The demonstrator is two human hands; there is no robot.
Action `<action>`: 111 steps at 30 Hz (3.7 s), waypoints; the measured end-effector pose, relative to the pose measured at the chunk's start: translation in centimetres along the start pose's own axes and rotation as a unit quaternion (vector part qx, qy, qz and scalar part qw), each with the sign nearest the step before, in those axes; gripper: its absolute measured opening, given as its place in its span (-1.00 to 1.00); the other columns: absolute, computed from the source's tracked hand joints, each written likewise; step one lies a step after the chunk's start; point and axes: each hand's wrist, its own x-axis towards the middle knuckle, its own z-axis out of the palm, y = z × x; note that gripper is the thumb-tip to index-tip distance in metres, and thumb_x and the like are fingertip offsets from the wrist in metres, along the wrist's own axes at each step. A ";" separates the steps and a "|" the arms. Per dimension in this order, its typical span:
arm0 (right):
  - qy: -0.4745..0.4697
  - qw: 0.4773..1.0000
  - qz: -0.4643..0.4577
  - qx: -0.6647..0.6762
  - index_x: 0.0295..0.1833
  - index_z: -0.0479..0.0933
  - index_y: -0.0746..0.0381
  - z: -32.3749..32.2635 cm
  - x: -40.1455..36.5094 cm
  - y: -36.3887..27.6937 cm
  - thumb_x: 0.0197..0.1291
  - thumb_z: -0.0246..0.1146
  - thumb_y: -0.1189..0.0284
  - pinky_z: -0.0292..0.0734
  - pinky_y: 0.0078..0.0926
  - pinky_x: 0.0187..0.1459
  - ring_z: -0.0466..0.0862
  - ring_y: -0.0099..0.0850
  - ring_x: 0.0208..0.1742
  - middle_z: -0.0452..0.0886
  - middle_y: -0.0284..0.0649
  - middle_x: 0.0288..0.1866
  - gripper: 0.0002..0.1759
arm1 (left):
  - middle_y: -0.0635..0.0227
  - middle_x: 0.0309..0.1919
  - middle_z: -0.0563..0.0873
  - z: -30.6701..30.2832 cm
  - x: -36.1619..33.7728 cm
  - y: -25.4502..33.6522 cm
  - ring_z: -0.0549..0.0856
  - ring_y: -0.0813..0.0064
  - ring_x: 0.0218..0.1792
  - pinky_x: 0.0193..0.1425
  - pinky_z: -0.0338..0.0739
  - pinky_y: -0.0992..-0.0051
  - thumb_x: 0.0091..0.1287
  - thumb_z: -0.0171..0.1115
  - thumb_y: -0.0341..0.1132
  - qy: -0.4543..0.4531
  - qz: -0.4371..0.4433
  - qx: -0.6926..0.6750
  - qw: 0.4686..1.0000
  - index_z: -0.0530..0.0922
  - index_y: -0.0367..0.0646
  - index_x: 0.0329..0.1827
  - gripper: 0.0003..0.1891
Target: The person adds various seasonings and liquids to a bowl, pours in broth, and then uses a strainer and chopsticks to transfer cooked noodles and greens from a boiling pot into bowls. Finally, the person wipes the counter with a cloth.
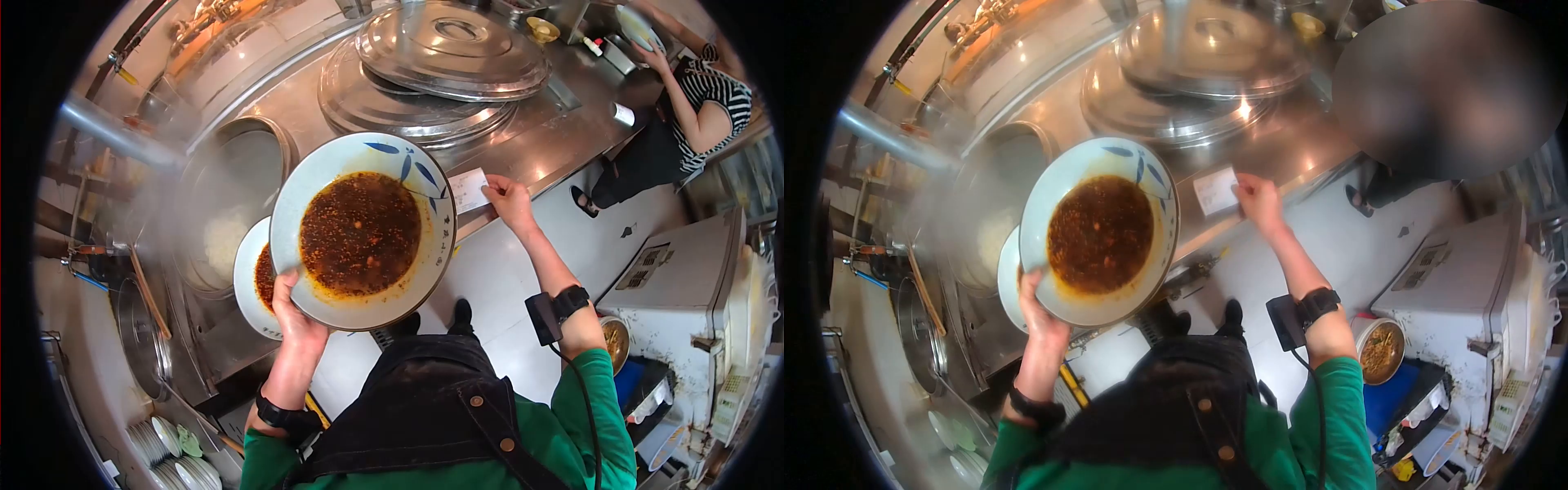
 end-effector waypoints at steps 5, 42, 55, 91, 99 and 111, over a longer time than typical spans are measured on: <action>-0.014 0.996 -0.070 -0.060 -0.11 0.56 0.29 -4.1 2.6 -0.2 0.04 0.26 0.43 0.44 -0.63 -0.33 0.53 -0.62 -0.40 0.61 -0.30 -0.42 -0.73 | 0.21 0.03 0.50 2.9 1.4 -4.8 0.45 0.27 0.07 0.23 0.26 0.26 0.08 0.05 -0.13 0.002 -0.029 0.010 1.000 0.36 -0.21 0.08 -0.48; -0.104 0.981 -0.165 0.024 0.04 0.50 0.25 -6.0 4.4 -8.8 0.24 0.08 0.46 0.36 -0.76 -0.25 0.54 -0.68 -0.18 0.61 -0.36 -0.19 -0.73 | 0.25 -0.60 0.61 -6.8 2.8 -9.7 0.45 0.65 -0.78 -0.80 0.27 0.70 0.30 -0.08 -0.43 0.210 0.118 0.187 0.952 0.38 -0.36 -0.18 -0.85; -0.338 0.810 -0.462 -0.124 -0.17 0.55 0.28 13.4 -6.9 -24.0 -0.04 0.18 0.67 0.52 -0.41 -0.21 0.62 -0.19 -0.25 0.59 -0.06 -0.26 -0.74 | 0.27 -0.44 0.67 -18.2 -1.6 -3.6 0.66 0.55 -0.54 -0.60 0.51 0.62 0.27 0.01 -0.42 -0.071 -0.056 0.326 0.941 0.51 -0.28 -0.03 -0.75; 0.179 0.816 -0.496 -0.237 -0.36 0.56 0.28 52.5 25.6 -69.8 0.18 -0.09 -0.02 0.45 -0.28 -0.17 0.60 -0.11 -0.28 0.59 0.00 -0.41 -0.43 | 0.29 -0.07 0.54 -53.9 -1.1 22.7 0.50 0.36 -0.05 -0.08 0.45 0.37 0.20 0.11 -0.20 0.193 -0.111 0.639 0.736 0.46 -0.08 -0.01 -0.68; 0.076 0.894 -0.437 -0.060 -0.20 0.58 0.27 52.4 31.3 -69.2 0.18 -0.03 0.01 0.47 -0.45 -0.20 0.63 -0.38 -0.35 0.61 -0.14 -0.42 -0.47 | 0.11 -0.49 0.60 -52.9 -2.1 25.1 0.59 0.43 -0.52 -0.40 0.45 0.46 0.12 0.01 -0.45 0.216 0.066 0.644 0.731 0.42 -0.11 0.14 -0.55; -0.006 0.817 -0.408 -0.407 -0.01 0.50 0.21 55.0 12.0 -57.2 0.22 0.03 0.23 0.53 -0.36 -0.22 0.64 -0.36 -0.31 0.62 -0.08 -0.37 -0.65 | 0.53 -0.67 0.35 -47.1 -4.1 31.1 0.31 0.79 -0.62 -0.56 0.23 0.70 0.21 -0.03 -0.48 0.192 0.096 0.458 0.863 0.39 -0.25 0.15 -0.60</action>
